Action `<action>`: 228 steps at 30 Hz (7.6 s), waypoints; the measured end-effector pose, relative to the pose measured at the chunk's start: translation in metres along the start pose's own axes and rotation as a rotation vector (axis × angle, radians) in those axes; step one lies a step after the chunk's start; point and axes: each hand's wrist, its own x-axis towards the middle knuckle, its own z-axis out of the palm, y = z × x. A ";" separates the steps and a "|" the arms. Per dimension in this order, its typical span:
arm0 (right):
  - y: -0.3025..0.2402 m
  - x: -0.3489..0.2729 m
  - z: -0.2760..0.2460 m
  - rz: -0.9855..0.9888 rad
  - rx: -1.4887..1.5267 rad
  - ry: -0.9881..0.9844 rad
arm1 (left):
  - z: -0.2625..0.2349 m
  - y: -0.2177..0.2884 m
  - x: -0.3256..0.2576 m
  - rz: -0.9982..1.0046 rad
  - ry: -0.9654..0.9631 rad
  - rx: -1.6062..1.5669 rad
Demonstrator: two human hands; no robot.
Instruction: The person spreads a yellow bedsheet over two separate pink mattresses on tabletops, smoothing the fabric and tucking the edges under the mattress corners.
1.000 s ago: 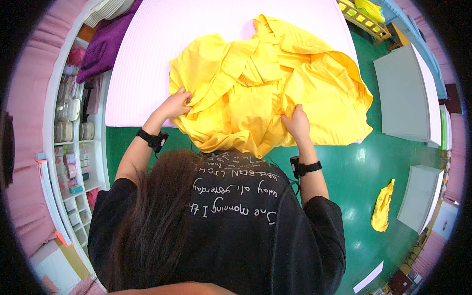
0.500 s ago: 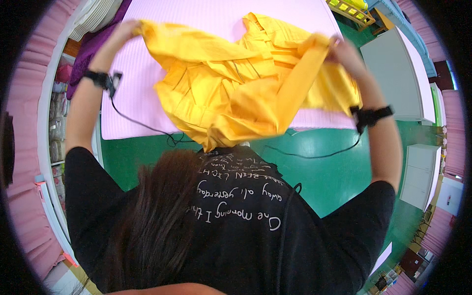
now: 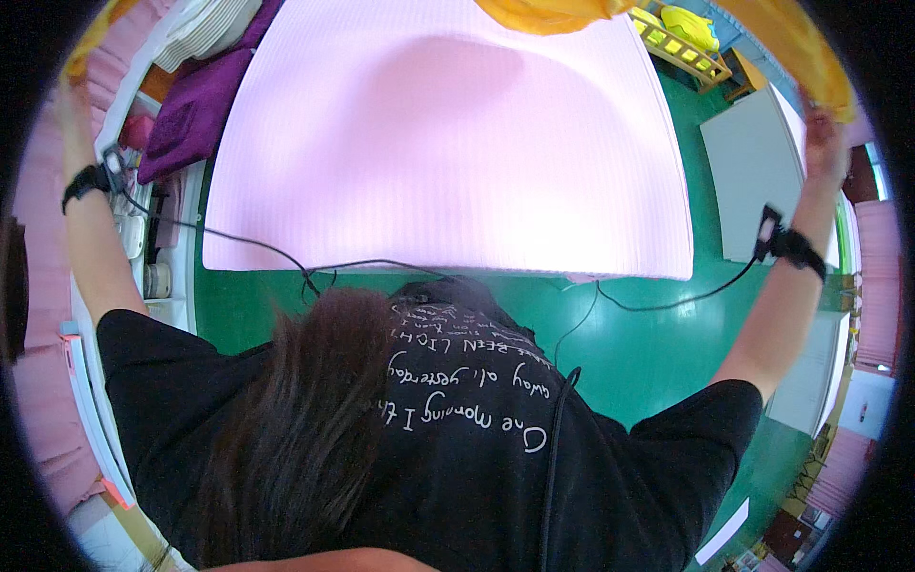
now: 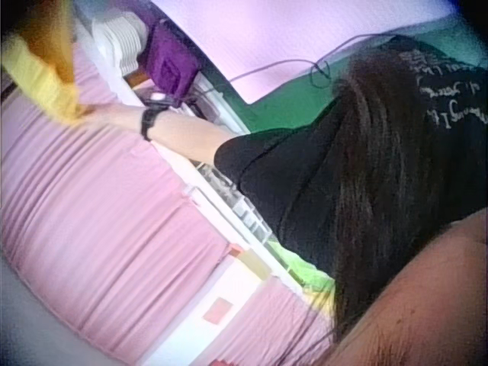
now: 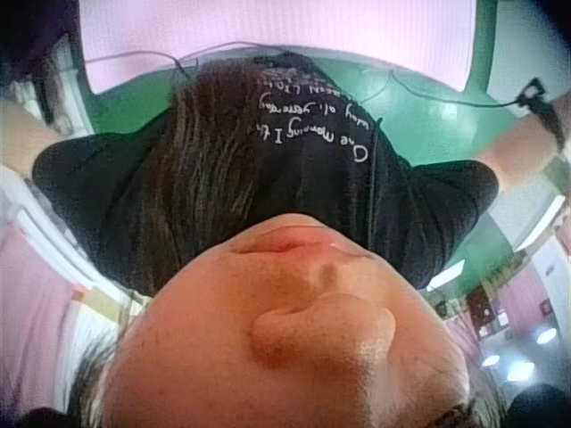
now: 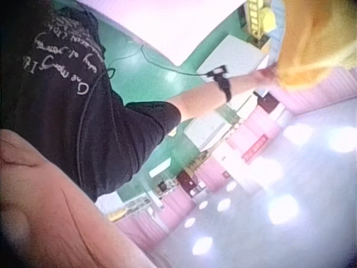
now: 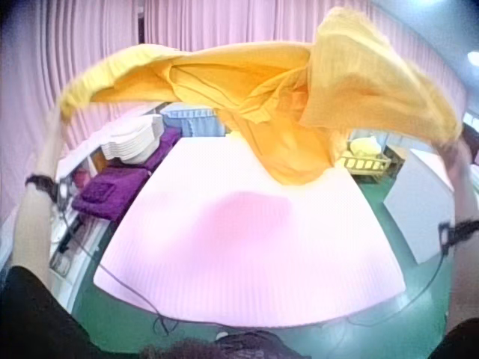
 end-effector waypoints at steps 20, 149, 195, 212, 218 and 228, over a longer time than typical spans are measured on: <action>0.246 -0.217 0.100 1.116 -0.160 -0.210 | -0.032 -0.190 -0.306 -0.885 0.074 0.564; 0.202 -0.298 0.164 0.962 0.156 -0.567 | -0.046 -0.145 -0.425 -1.053 0.695 -0.290; 0.166 -0.354 0.175 1.260 0.634 0.008 | 0.225 -0.085 -0.462 -1.153 0.047 -1.019; 0.157 -0.473 0.405 1.052 0.541 -0.043 | -0.007 -0.154 -0.425 -0.913 0.131 -0.258; 0.157 -0.487 0.399 1.082 0.410 -0.040 | 0.003 -0.161 -0.439 -0.824 0.156 -0.068; 0.150 -0.502 0.407 1.137 0.333 0.070 | -0.007 -0.184 -0.431 -1.030 0.047 -0.178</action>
